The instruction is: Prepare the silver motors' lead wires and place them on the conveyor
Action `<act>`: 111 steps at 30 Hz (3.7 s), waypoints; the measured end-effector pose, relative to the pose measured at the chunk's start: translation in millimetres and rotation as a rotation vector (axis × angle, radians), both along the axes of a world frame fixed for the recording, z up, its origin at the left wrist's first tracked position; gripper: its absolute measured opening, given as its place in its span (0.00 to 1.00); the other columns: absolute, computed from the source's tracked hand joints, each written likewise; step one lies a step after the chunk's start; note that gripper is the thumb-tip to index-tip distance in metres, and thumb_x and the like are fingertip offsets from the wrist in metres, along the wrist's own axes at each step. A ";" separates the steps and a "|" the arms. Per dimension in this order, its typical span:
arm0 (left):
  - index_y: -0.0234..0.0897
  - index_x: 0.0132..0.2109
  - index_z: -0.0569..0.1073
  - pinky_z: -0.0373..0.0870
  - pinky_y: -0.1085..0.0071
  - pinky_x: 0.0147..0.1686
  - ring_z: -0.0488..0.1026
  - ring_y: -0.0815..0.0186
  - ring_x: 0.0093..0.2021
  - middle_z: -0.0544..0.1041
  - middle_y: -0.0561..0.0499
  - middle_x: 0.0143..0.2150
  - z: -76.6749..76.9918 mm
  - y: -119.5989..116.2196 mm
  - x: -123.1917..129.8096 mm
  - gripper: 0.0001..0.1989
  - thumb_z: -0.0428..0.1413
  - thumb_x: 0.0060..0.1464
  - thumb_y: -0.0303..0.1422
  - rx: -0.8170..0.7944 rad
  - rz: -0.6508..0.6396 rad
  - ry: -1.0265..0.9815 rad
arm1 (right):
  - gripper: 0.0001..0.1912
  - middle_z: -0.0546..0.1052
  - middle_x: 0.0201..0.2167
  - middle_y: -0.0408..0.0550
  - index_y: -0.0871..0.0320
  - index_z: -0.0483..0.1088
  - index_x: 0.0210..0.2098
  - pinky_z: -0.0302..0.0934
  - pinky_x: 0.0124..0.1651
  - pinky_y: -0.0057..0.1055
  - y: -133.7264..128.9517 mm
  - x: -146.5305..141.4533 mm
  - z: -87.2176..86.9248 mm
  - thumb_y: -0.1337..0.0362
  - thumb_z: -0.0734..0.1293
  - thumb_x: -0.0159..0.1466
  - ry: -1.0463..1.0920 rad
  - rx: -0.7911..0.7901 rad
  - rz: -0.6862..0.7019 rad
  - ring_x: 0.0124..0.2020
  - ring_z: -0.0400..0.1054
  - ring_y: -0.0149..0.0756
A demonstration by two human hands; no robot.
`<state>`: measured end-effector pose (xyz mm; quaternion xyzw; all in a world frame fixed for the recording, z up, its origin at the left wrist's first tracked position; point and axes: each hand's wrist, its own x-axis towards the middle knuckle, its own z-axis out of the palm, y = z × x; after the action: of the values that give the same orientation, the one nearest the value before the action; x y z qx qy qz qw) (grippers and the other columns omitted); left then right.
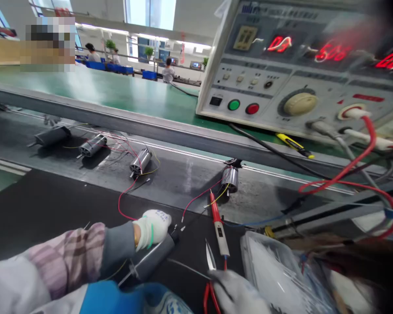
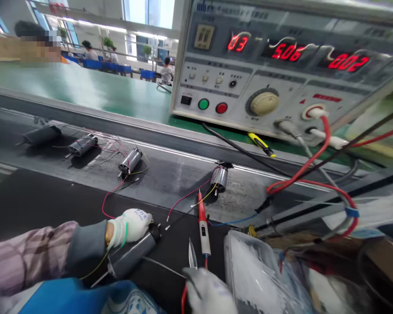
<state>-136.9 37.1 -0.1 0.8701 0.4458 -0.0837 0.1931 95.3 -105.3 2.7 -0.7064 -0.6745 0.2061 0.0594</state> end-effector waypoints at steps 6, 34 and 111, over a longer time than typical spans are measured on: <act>0.31 0.40 0.71 0.70 0.64 0.37 0.73 0.55 0.38 0.75 0.40 0.37 -0.1 0.9 0.9 0.13 0.47 0.49 0.30 -0.015 -0.010 0.003 | 0.12 0.75 0.26 0.49 0.55 0.72 0.27 0.55 0.32 0.29 65.7 -104.0 -40.5 0.62 0.58 0.58 -0.096 0.200 -0.023 0.30 0.69 0.37; 0.35 0.36 0.72 0.64 0.70 0.38 0.67 0.65 0.36 0.71 0.48 0.33 -40.7 -5.4 12.5 0.11 0.46 0.50 0.26 0.134 0.180 -0.537 | 0.18 0.77 0.35 0.50 0.59 0.72 0.38 0.64 0.45 0.36 77.7 -88.2 -63.8 0.56 0.69 0.50 1.592 -0.122 -0.670 0.41 0.70 0.41; 0.36 0.28 0.66 0.58 0.75 0.25 0.64 0.71 0.25 0.68 0.52 0.25 -62.3 -42.1 3.4 0.08 0.45 0.51 0.29 0.103 0.132 -0.605 | 0.08 0.59 0.12 0.33 0.57 0.68 0.30 0.42 0.15 0.20 82.7 -73.5 -54.5 0.62 0.63 0.51 1.321 -0.272 -0.496 0.12 0.48 0.21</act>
<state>-133.4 -5.0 -62.4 0.8334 0.4270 0.2146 0.2777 21.8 -22.6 -51.8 -0.5677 -0.2855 0.6532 0.4117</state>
